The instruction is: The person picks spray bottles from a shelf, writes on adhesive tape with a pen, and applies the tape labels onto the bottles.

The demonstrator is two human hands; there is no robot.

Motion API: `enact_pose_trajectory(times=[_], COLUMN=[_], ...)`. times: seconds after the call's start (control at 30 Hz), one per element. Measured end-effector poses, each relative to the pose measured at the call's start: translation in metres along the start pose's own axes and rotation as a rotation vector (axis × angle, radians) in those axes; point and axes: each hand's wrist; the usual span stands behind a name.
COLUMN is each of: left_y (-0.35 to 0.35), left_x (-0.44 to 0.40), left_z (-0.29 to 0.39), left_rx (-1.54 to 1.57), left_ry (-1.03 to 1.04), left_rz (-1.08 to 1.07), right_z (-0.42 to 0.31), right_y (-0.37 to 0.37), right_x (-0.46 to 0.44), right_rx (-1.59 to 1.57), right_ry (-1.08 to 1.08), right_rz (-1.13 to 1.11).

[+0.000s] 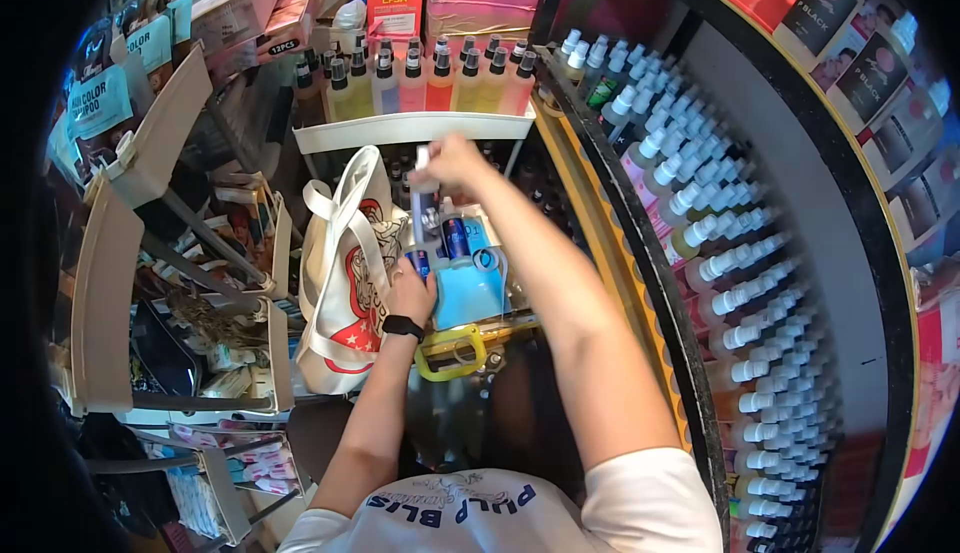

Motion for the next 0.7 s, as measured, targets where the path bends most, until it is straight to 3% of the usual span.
enact_pose_trajectory(times=[0.07, 0.2, 0.53, 0.63, 0.7], left_y=[0.0, 0.008, -0.025, -0.029, -0.028], left_x=[-0.004, -0.008, 0.009, 0.015, 0.015], left_z=[0.002, -0.004, 0.014, 0.017, 0.025], left_rx=[-0.034, -0.089, -0.098, -0.171, -0.05], left_ry=[0.013, 0.063, 0.002, 0.273, 0.412], left_rz=[-0.07, -0.112, -0.141, -0.023, 0.041], right_z=[-0.045, -0.089, -0.049, -0.039, -0.037], right_y=[-0.042, -0.118, -0.233, -0.252, -0.257], right_x=[0.036, 0.089, 0.142, 0.144, 0.149], right_rx=[-0.16, -0.061, -0.014, -0.02, -0.068], right_ry=[0.052, 0.039, 0.102, 0.135, 0.17], right_rz=[-0.081, 0.129, 0.385, 0.417, 0.48])
Point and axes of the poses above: each hand's wrist, its own x-axis away from the middle knuckle, its own y-axis out of the palm, z = x × y, and after that the axes turned 13 degrees about y, right-handed
